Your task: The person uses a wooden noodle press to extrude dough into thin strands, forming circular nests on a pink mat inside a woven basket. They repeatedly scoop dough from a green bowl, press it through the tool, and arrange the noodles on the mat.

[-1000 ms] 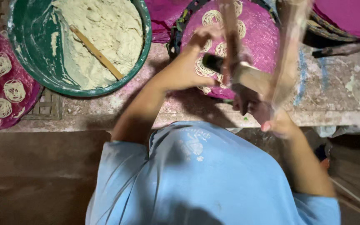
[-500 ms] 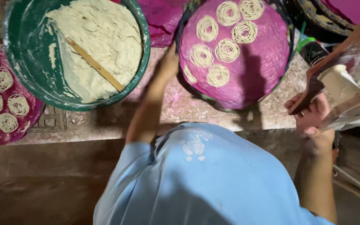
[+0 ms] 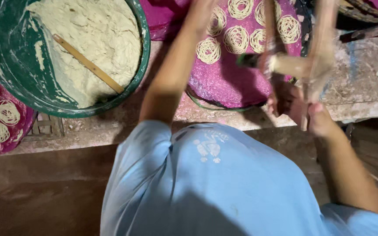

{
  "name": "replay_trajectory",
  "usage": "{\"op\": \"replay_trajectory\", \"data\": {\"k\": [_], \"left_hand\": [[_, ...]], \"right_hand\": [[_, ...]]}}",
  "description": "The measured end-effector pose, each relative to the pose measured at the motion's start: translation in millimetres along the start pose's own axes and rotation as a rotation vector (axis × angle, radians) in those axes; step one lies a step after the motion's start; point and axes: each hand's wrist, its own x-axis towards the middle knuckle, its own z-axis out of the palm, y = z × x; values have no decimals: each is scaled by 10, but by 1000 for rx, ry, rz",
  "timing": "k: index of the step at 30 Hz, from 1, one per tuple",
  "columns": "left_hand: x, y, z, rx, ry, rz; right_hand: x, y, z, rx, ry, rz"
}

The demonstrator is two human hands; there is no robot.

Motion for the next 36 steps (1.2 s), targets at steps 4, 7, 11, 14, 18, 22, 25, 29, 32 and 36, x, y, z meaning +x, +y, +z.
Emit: {"op": "replay_trajectory", "data": {"k": [4, 7, 11, 14, 18, 22, 25, 29, 32, 36], "left_hand": [[-505, 364, 425, -756, -230, 16], [-668, 670, 505, -648, -278, 48], [-649, 620, 483, -643, -219, 138], [-579, 403, 337, -649, -182, 184], [-572, 211, 99, -691, -125, 225], [-664, 165, -13, -930, -88, 253], [-698, 125, 69, -986, -17, 212], [-553, 110, 193, -979, -21, 281], [-456, 224, 108, -751, -58, 396], [-581, 333, 1, -825, -39, 311]], "right_hand": [[235, -179, 137, 139, -304, 277], [350, -408, 134, 26, -366, 444], [489, -637, -75, -144, -348, 573], [566, -632, -235, -265, -367, 510], [703, -433, -241, -529, -305, 525], [798, -274, -34, -693, -305, 482], [754, -364, 41, -676, -335, 448], [738, -531, -24, -795, -203, 560], [797, -465, -26, -871, -87, 531], [802, -297, 41, -738, -184, 497]]}}
